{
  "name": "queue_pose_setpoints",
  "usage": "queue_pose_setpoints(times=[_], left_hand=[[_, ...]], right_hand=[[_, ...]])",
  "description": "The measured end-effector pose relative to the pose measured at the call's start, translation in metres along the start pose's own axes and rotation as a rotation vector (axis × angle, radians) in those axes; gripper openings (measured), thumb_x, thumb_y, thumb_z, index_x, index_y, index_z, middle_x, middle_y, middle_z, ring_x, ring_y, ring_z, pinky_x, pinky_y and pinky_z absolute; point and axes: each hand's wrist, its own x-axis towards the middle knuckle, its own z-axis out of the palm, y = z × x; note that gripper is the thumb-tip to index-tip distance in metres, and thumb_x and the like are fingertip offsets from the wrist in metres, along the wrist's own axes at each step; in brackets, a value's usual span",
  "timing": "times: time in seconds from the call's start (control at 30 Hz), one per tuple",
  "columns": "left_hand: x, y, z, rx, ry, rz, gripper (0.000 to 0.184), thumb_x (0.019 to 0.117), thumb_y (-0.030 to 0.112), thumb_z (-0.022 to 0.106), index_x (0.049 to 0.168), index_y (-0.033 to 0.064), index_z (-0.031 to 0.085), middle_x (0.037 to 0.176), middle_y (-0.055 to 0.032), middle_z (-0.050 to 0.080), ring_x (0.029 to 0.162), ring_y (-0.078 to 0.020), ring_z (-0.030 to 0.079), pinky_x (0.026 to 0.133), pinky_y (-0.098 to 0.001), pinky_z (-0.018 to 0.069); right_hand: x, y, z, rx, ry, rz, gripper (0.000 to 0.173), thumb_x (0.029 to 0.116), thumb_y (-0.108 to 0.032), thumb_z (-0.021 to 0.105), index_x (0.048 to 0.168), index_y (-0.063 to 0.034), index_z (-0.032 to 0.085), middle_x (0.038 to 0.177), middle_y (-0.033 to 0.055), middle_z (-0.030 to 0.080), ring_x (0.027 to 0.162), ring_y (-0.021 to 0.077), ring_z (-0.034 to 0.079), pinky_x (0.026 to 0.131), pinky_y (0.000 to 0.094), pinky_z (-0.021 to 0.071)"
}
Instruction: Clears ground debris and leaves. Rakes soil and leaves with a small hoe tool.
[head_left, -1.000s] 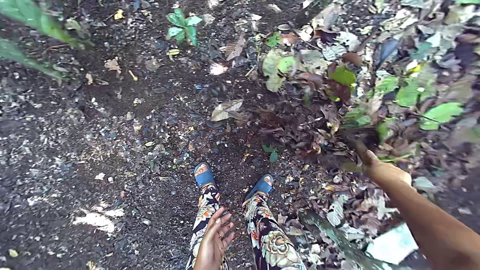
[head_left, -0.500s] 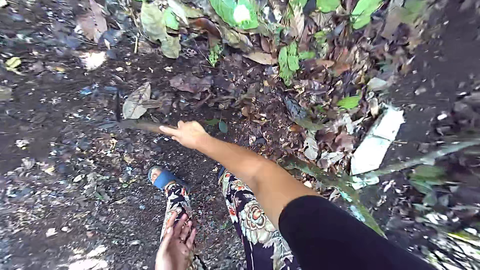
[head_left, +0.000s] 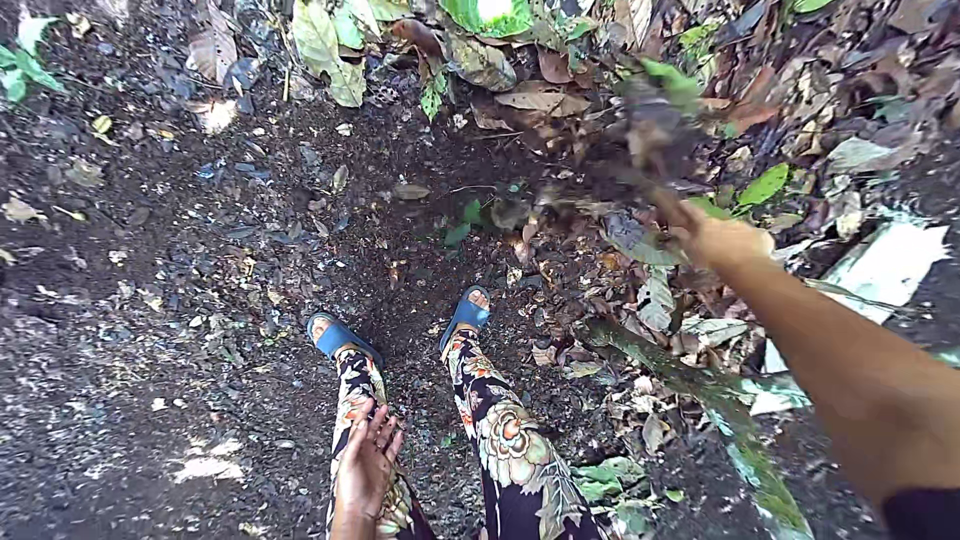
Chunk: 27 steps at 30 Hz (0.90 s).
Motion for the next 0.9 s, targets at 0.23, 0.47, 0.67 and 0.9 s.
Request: queue_pose_setpoints(times=[0.23,0.47,0.67,0.9], left_hand=[[-0.014,0.007,0.015,-0.005,0.043,0.035,0.040,0.1099,0.029,0.037,0.144,0.0168,0.054,0.126,-0.0087,0.070,0.101,-0.0227,0.072,0.086,-0.0409,0.0595],[-0.041,0.042,0.045,0.105,-0.028,0.171,0.043,0.1075,0.029,0.039,0.148,0.0180,0.048,0.126,-0.0074,0.070,0.101,-0.0212,0.072,0.085,-0.0392,0.0607],[-0.036,0.038,0.037,0.183,0.057,0.189,0.044,0.1082,0.029,0.039,0.150,0.0171,0.045,0.125,-0.0074,0.069,0.098,-0.0191,0.072,0.083,-0.0356,0.0608],[-0.036,0.006,0.075,0.292,0.030,0.094,0.042,0.1080,0.026,0.039,0.147,0.0159,0.047,0.125,-0.0077,0.068,0.100,-0.0192,0.070,0.085,-0.0364,0.0589]], right_hand=[[-0.106,-0.095,0.023,0.251,-0.088,-0.258,0.062,0.1081,-0.044,0.048,0.165,-0.0331,0.024,0.125,0.0334,0.064,0.106,0.0581,0.063,0.085,0.0758,0.0475],[-0.087,-0.254,0.131,0.037,-0.313,-0.933,0.054,0.1093,-0.033,0.047,0.159,-0.0478,0.032,0.132,0.0289,0.060,0.118,0.0492,0.060,0.100,0.0653,0.0445],[0.004,-0.059,0.107,-0.025,-0.177,-0.508,0.059,0.1068,-0.034,0.055,0.159,-0.0485,0.031,0.128,0.0296,0.063,0.110,0.0545,0.063,0.089,0.0735,0.0483],[0.016,0.114,0.020,0.091,-0.024,0.150,0.059,0.1080,-0.038,0.048,0.162,-0.0229,0.031,0.121,0.0467,0.057,0.109,0.0696,0.055,0.079,0.0851,0.0391]])
